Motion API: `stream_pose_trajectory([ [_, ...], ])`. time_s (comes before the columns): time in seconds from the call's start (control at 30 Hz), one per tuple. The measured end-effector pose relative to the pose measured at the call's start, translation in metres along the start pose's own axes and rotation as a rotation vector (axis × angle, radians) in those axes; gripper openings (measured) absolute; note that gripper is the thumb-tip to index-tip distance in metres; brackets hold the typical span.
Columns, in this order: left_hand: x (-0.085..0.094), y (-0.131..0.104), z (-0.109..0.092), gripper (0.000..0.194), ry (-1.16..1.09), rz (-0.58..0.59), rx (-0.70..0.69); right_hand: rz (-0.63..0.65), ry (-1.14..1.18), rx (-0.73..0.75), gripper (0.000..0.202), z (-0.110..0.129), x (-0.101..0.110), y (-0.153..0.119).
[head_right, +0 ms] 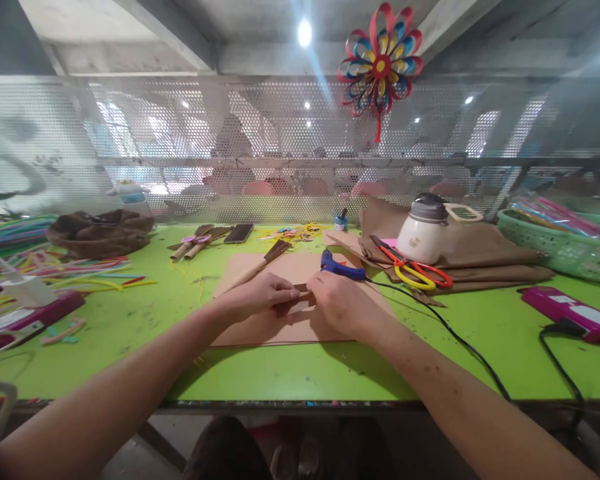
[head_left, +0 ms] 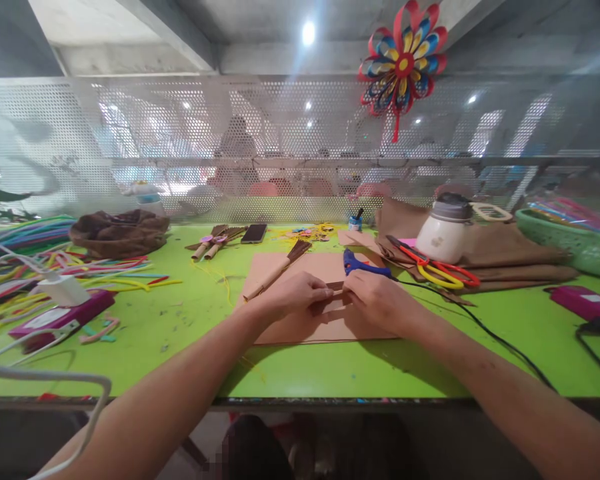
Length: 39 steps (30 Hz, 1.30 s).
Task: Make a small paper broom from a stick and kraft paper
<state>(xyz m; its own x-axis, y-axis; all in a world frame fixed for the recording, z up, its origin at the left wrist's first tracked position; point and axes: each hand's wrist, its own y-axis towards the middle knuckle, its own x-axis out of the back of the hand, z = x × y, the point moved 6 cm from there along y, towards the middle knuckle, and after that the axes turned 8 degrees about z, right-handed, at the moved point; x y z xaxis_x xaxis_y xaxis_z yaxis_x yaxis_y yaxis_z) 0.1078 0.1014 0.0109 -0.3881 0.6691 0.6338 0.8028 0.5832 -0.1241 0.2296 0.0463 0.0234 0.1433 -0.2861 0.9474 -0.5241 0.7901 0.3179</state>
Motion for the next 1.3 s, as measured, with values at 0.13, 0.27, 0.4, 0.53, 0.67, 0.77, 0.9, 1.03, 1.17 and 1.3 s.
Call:
stream_pose_trajectory([
  [0.13, 0.003, -0.002, -0.002, 0.043, 0.064, -0.002, 0.019, -0.026, 0.217, -0.002, 0.013, -0.004, 0.007, 0.0],
  [0.27, 0.003, -0.005, -0.011, 0.044, 0.177, -0.016, -0.04, 0.047, 0.539, -0.037, 0.021, -0.011, 0.011, -0.001],
  [0.4, -0.002, -0.009, -0.026, 0.04, 0.262, -0.04, -0.175, 0.144, 0.758, -0.131, 0.029, -0.019, 0.005, -0.001],
  [0.53, -0.004, -0.013, -0.037, 0.028, 0.355, -0.126, -0.244, 0.137, 0.865, -0.164, 0.03, -0.022, 0.002, 0.001],
  [0.67, -0.003, -0.018, -0.041, 0.023, 0.499, -0.22, -0.277, 0.087, 0.958, -0.213, 0.03, -0.026, 0.004, 0.001],
  [0.77, -0.003, -0.02, -0.044, 0.024, 0.55, -0.249, -0.287, 0.044, 0.95, -0.243, 0.031, -0.029, 0.004, 0.0],
  [0.9, -0.003, -0.019, -0.045, 0.033, 0.504, -0.237, -0.251, -0.016, 0.859, -0.221, 0.03, -0.032, 0.006, 0.0],
  [1.03, -0.004, -0.015, -0.038, 0.036, 0.378, -0.125, -0.197, -0.039, 0.804, -0.212, 0.029, -0.034, 0.006, 0.0],
  [1.17, -0.003, -0.013, -0.035, 0.031, 0.367, -0.055, -0.207, 0.034, 0.843, -0.25, 0.029, -0.036, 0.003, 0.001],
  [1.3, -0.004, -0.014, -0.038, 0.029, 0.421, -0.064, -0.247, 0.12, 0.874, -0.17, 0.025, -0.027, 0.002, 0.002],
])
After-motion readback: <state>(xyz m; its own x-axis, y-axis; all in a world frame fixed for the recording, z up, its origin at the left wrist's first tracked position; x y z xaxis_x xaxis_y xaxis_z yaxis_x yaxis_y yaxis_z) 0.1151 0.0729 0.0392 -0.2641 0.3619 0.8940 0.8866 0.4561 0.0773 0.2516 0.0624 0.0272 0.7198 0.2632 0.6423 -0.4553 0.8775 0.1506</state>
